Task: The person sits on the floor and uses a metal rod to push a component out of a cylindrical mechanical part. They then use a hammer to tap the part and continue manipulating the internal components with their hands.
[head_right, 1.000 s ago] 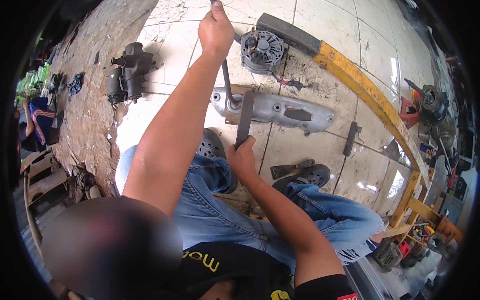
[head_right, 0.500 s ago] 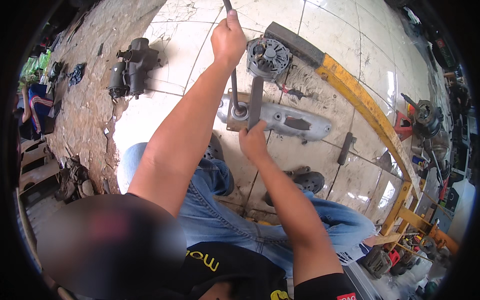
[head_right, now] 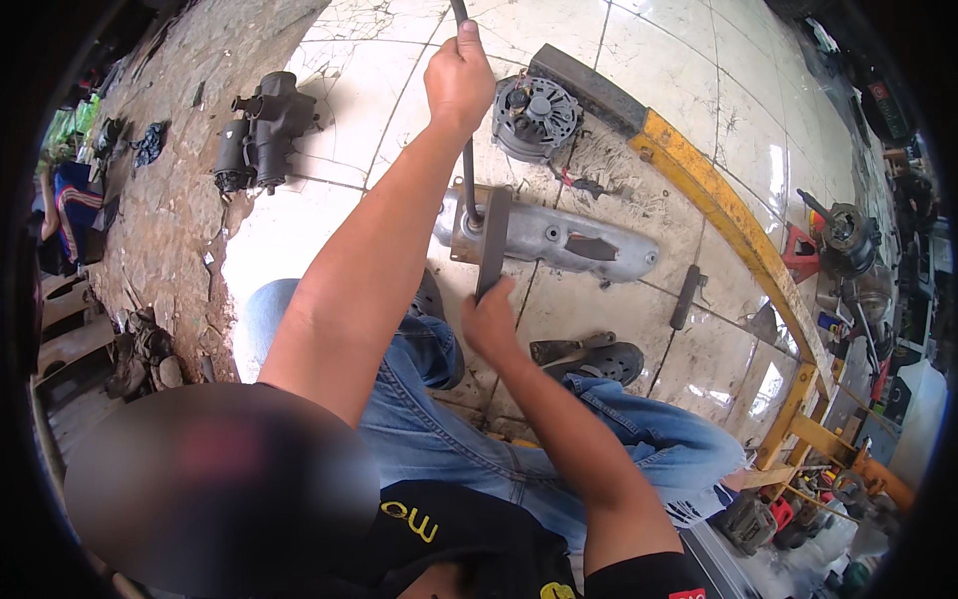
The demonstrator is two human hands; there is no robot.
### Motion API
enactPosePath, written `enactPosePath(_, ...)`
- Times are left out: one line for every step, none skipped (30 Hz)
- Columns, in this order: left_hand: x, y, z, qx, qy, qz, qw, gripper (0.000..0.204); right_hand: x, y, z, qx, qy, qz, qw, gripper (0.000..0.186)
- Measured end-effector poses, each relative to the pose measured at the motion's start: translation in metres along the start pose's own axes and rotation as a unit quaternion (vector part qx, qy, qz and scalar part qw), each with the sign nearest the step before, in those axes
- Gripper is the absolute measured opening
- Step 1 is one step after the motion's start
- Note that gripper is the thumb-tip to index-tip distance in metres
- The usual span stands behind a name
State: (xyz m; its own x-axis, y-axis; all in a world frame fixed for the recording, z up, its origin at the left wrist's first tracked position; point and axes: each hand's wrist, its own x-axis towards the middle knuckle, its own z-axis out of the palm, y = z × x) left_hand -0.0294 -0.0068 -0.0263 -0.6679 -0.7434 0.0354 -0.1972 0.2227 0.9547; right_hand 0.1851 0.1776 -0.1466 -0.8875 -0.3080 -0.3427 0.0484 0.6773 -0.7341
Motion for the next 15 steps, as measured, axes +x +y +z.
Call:
enactPosePath(0.002, 0.000, 0.000, -0.001, 0.002, -0.002, 1.000, 0.060, -0.004, 0.007, -0.003, 0.000, -0.020, 0.020, 1.000, 0.052)
enactPosePath(0.003, -0.002, -0.002, -0.002, 0.000, -0.006, 1.000, 0.059, -0.008, 0.017, -0.011, 0.001, -0.039, 0.045, 0.998, 0.051)
enactPosePath(0.002, -0.003, -0.002, -0.003, -0.004, -0.010, 1.000, 0.059, -0.010, 0.029, -0.022, 0.002, -0.057, 0.070, 0.996, 0.051)
enactPosePath(0.002, -0.002, -0.001, -0.009, -0.005, -0.011, 1.000, 0.059, -0.001, 0.046, -0.038, -0.040, -0.050, 0.012, 0.998, 0.051)
enactPosePath(0.002, 0.000, -0.001, -0.004, -0.004, -0.009, 1.000, 0.061, 0.012, 0.063, -0.057, -0.083, -0.043, -0.045, 0.995, 0.052)
enactPosePath(0.001, 0.000, -0.001, 0.001, -0.005, -0.009, 1.000, 0.063, 0.020, 0.072, -0.074, -0.114, -0.035, -0.075, 0.990, 0.050)
enactPosePath(0.000, 0.001, 0.000, 0.005, -0.004, -0.010, 1.000, 0.065, 0.024, 0.079, -0.092, -0.145, -0.026, -0.106, 0.983, 0.048)
enactPosePath(0.001, 0.000, 0.000, 0.006, 0.000, -0.005, 1.000, 0.065, 0.025, 0.086, -0.105, -0.179, -0.054, -0.093, 0.978, 0.049)
enactPosePath(0.001, -0.001, 0.000, 0.008, 0.000, -0.009, 1.000, 0.065, 0.026, 0.092, -0.117, -0.213, -0.080, -0.080, 0.970, 0.050)
enactPosePath(0.001, -0.001, -0.001, 0.009, 0.000, -0.013, 1.000, 0.065, 0.026, 0.099, -0.129, -0.247, -0.107, -0.067, 0.961, 0.051)
enactPosePath(0.001, 0.000, 0.001, 0.009, -0.002, -0.016, 1.000, 0.065, 0.026, 0.108, -0.139, -0.301, -0.123, -0.058, 0.944, 0.050)
enactPosePath(0.000, 0.000, 0.002, -0.007, 0.008, -0.011, 1.000, 0.065, 0.023, 0.118, -0.148, -0.353, -0.140, -0.048, 0.924, 0.048)
enactPosePath(0.000, 0.000, 0.004, -0.011, 0.013, -0.004, 1.000, 0.064, 0.022, 0.128, -0.156, -0.404, -0.156, -0.038, 0.900, 0.046)
enactPosePath(0.002, -0.003, 0.003, -0.014, 0.020, 0.001, 1.000, 0.064, 0.022, 0.133, -0.162, -0.432, -0.160, -0.012, 0.887, 0.045)
enactPosePath(0.003, -0.005, 0.003, -0.016, 0.026, 0.007, 0.999, 0.064, 0.025, 0.137, -0.168, -0.459, -0.163, 0.014, 0.873, 0.043)
